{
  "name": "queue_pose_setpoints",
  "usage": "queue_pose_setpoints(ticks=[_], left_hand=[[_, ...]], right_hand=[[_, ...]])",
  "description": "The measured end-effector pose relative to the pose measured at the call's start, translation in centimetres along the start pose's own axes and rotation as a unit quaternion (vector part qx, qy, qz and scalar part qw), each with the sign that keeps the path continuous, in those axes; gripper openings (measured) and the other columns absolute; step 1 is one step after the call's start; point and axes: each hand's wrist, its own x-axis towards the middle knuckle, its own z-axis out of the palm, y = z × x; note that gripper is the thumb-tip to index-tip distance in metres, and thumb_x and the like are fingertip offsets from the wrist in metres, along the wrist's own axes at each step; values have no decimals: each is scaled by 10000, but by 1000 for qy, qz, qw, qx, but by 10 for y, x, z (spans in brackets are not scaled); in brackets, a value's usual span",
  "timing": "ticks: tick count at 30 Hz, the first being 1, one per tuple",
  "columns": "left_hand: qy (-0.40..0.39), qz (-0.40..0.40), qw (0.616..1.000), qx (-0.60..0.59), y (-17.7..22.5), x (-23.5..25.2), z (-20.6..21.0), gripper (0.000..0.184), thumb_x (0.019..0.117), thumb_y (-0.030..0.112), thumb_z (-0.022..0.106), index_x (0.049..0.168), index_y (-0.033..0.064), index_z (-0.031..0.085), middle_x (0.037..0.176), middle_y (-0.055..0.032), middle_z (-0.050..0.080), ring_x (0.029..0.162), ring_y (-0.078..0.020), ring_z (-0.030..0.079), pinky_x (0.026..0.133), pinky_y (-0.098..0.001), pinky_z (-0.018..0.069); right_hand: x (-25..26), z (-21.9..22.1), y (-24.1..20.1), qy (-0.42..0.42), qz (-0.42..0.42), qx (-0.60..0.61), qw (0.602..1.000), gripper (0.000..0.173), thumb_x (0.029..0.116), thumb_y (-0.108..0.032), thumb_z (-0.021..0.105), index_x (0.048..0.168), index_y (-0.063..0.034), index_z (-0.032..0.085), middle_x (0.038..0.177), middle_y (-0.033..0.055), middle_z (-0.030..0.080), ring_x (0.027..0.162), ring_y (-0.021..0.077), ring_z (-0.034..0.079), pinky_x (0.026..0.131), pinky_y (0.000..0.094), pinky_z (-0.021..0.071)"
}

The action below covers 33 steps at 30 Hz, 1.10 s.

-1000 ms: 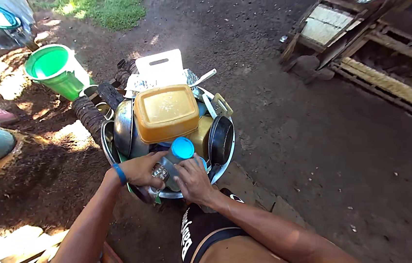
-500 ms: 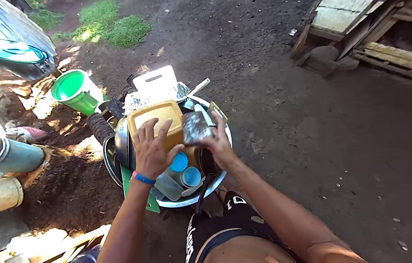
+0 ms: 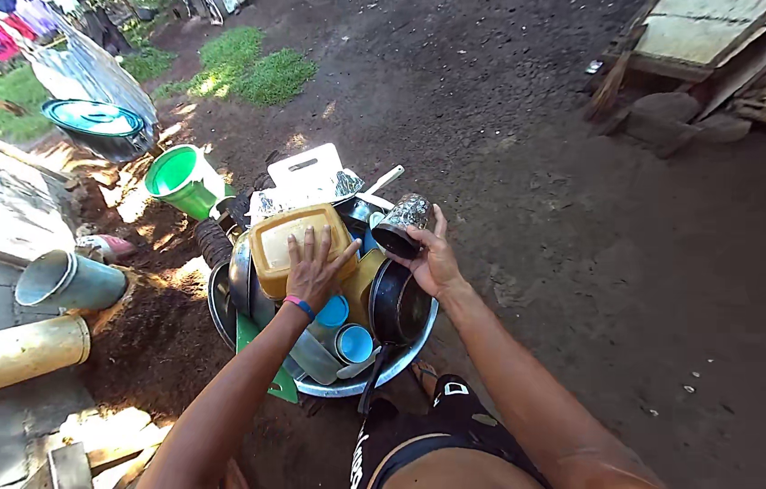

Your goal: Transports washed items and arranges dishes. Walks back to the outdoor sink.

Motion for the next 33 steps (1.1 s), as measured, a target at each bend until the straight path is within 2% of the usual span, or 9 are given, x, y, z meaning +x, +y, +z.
queue_pose_setpoints(ticks=[3, 8, 12, 15, 21, 26, 28, 30, 33], left_hand=[[0, 5, 1000, 2, -9, 4, 0, 1025, 808, 363, 834, 1616, 464, 211, 1610, -280, 325, 1486, -515, 288, 1138, -729, 259], [59, 35, 995, -73, -40, -4, -15, 945, 759, 440, 869, 1573, 355, 397, 1485, -216, 509, 1399, -419, 461, 1106, -620, 398], [93, 18, 979, -183, -88, 1, -28, 990, 665, 567, 899, 1505, 228, 500, 1452, -212, 523, 1286, -403, 553, 1023, -597, 493], [105, 0, 963, -247, -120, 8, -38, 952, 631, 656, 882, 1412, 194, 596, 1422, -139, 557, 1272, -318, 580, 1007, -572, 529], [78, -8, 957, -279, -137, 19, -59, 871, 666, 608, 890, 1380, 182, 630, 1358, -73, 621, 1171, -233, 646, 985, -517, 549], [61, 0, 961, -269, -133, 20, -60, 807, 710, 619, 857, 1360, 193, 637, 1321, -63, 638, 1175, -229, 635, 985, -522, 536], [46, 7, 964, -263, -126, 18, -58, 811, 724, 628, 843, 1373, 192, 629, 1311, -79, 647, 1178, -260, 636, 987, -555, 531], [27, 26, 969, -246, -113, 14, -58, 833, 718, 641, 842, 1387, 198, 622, 1317, -96, 644, 1193, -288, 632, 1006, -566, 529], [38, 39, 982, -181, -97, 8, -53, 833, 758, 772, 709, 1401, 252, 615, 1397, -78, 592, 1275, -291, 564, 1046, -550, 472]], right_hand=[[7, -9, -1, -2, -25, -36, 999, 922, 926, -146, 700, 1604, -383, 122, 1403, 188, 564, 1136, 440, 654, 857, 622, 595], [14, -9, 5, -9, -127, -300, 945, 1030, 755, -265, 867, 1571, -216, 240, 1369, 172, 576, 1138, 308, 656, 898, 522, 589], [16, 4, 19, -6, -134, -376, 917, 947, 730, -247, 893, 1493, -211, 332, 1259, 177, 610, 1021, 315, 674, 804, 531, 594], [16, 12, 29, 12, -154, -427, 891, 902, 722, -251, 914, 1434, -148, 369, 1276, 186, 587, 1058, 322, 655, 847, 541, 580], [12, 31, 47, 89, -213, -579, 782, 743, 791, -408, 859, 1333, -71, 478, 1186, 201, 643, 1018, 380, 672, 828, 608, 550], [20, 31, 50, 16, -123, -730, 672, 508, 939, -565, 626, 1044, -83, 743, 1535, 207, 404, 1374, 449, 404, 1046, 651, 404], [23, 33, 47, -35, -67, -768, 636, 507, 1024, -530, 500, 1171, -113, 748, 1631, 186, 311, 1462, 445, 307, 1097, 666, 338], [25, 32, 41, -62, -62, -760, 644, 457, 1044, -426, 510, 1294, -87, 687, 1563, 205, 408, 1425, 434, 379, 1087, 645, 378], [27, 24, 31, -36, -105, -690, 716, 366, 995, -199, 588, 1327, -56, 647, 1393, 222, 551, 1280, 394, 549, 1042, 588, 480]])
